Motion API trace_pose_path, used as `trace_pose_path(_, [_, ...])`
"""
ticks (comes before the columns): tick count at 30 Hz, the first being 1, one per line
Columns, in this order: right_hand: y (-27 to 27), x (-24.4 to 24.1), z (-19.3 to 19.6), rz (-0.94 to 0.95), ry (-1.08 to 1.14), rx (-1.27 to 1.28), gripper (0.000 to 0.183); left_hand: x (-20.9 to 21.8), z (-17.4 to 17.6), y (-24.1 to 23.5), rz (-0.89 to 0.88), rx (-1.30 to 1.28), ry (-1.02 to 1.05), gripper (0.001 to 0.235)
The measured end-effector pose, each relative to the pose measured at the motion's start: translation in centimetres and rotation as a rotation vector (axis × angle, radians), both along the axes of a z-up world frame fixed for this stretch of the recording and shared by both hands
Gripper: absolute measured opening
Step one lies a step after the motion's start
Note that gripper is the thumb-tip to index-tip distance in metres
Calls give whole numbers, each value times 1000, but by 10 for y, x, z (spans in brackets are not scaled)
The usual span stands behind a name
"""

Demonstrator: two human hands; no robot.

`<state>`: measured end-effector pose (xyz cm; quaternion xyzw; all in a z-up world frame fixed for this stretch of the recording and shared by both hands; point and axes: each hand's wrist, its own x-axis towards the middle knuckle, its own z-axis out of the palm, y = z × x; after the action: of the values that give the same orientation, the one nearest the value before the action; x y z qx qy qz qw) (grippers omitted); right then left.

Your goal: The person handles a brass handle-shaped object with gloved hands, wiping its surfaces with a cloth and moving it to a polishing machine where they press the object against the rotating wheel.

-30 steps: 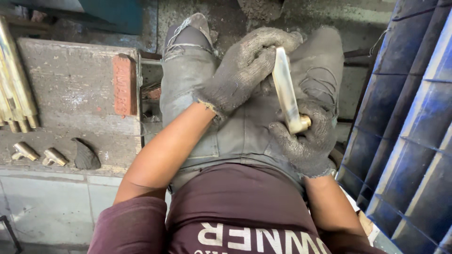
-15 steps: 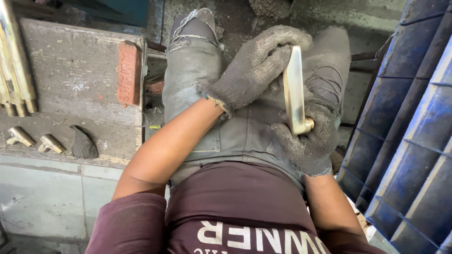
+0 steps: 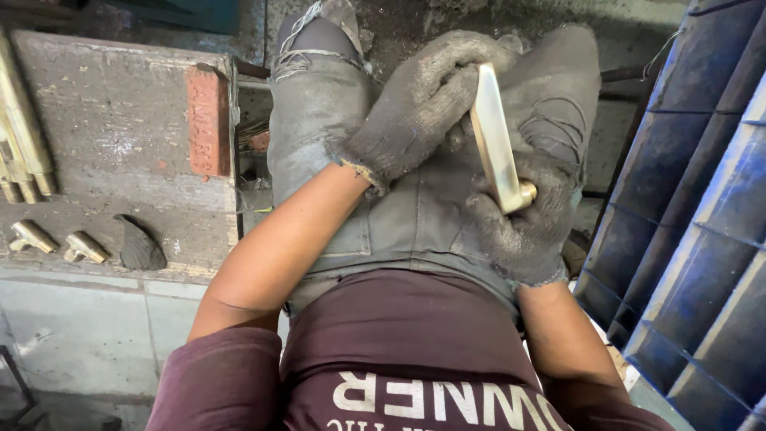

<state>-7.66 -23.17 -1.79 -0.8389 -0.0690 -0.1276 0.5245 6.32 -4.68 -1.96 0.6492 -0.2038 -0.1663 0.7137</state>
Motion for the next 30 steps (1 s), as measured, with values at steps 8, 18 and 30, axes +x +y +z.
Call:
trace_pose_path(8, [3,12,7,69,116,65,47,3,-13,6,70,18,-115,26])
trace_pose_path(18, [6,7,-9,53,118,-179,45,21,-24,-15,-8,88,-256,29])
trace_pose_path(30, [6,13,-11,29,70,22,47,21,-20,-12,14,30,-180,26])
